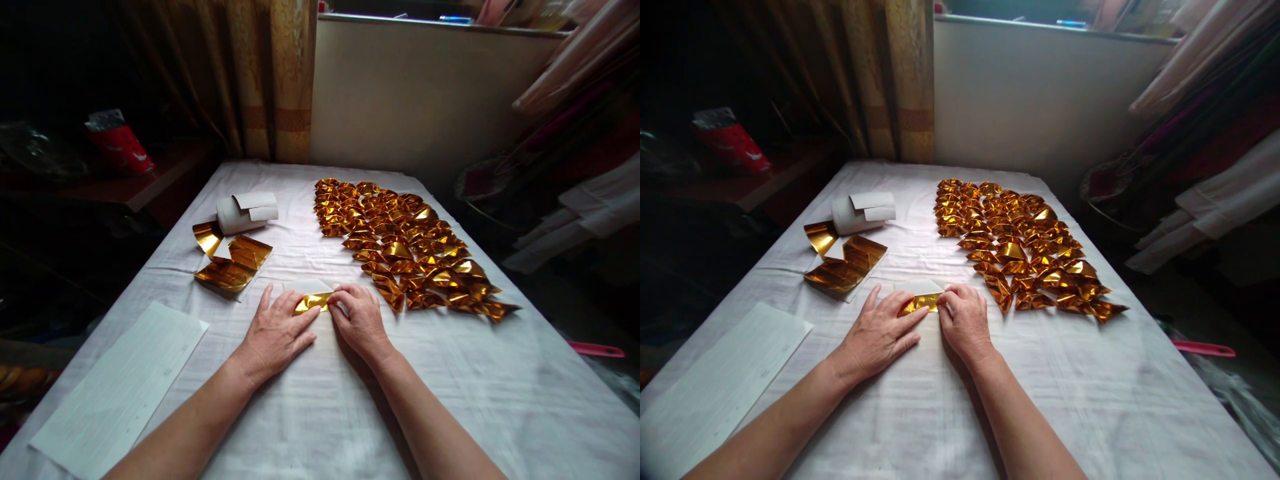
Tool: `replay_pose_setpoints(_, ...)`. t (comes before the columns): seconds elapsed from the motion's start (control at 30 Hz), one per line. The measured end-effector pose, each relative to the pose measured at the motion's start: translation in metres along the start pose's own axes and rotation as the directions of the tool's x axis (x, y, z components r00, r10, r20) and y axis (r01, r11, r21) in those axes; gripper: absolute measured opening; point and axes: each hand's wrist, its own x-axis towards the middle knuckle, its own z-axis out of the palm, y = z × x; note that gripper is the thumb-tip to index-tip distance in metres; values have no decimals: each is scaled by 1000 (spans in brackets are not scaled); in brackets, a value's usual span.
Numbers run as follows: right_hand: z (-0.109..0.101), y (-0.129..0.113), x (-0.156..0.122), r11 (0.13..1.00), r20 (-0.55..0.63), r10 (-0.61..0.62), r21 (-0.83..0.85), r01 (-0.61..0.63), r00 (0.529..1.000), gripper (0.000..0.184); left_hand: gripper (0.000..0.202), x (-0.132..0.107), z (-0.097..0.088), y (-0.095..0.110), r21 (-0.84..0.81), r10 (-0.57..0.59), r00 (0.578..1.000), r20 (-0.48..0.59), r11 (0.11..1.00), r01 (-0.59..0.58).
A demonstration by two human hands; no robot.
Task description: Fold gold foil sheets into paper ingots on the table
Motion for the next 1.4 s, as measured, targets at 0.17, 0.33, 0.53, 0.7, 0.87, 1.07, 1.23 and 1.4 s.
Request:
replay_pose_setpoints(0.17,-2,1,1,999,17,2,32,-2,1000,9,39,-9,-5,-14,-13,-9,999,42,1000,9)
replay_pose_setpoints(0.33,-3,1,1,999,24,16,50,-17,1000,9,40,-19,-17,-35,0,22,988,153,1000,-23)
replay_pose_setpoints(0.53,-3,2,1,998,17,15,59,-16,1000,9,35,-25,-22,-48,-12,-7,986,166,1000,9)
replay_pose_setpoints(0.7,-1,4,2,998,-5,-12,60,12,1000,9,21,-17,-23,-38,-28,-13,996,84,1000,15)
replay_pose_setpoints(0.87,0,7,1,996,-19,-86,17,86,996,11,14,-9,-12,-32,-79,3,1000,28,997,0)
replay_pose_setpoints(1.07,-6,-7,2,973,14,-202,-107,203,979,15,24,-8,1,-37,-89,-8,998,-60,996,3)
replay_pose_setpoints(1.23,-3,-25,1,952,71,-293,-69,298,953,12,19,-2,0,-34,-73,16,992,-125,997,-25)
replay_pose_setpoints(1.4,4,-28,0,949,95,-312,-5,314,945,16,19,1,-3,-31,-55,46,988,-149,997,-55)
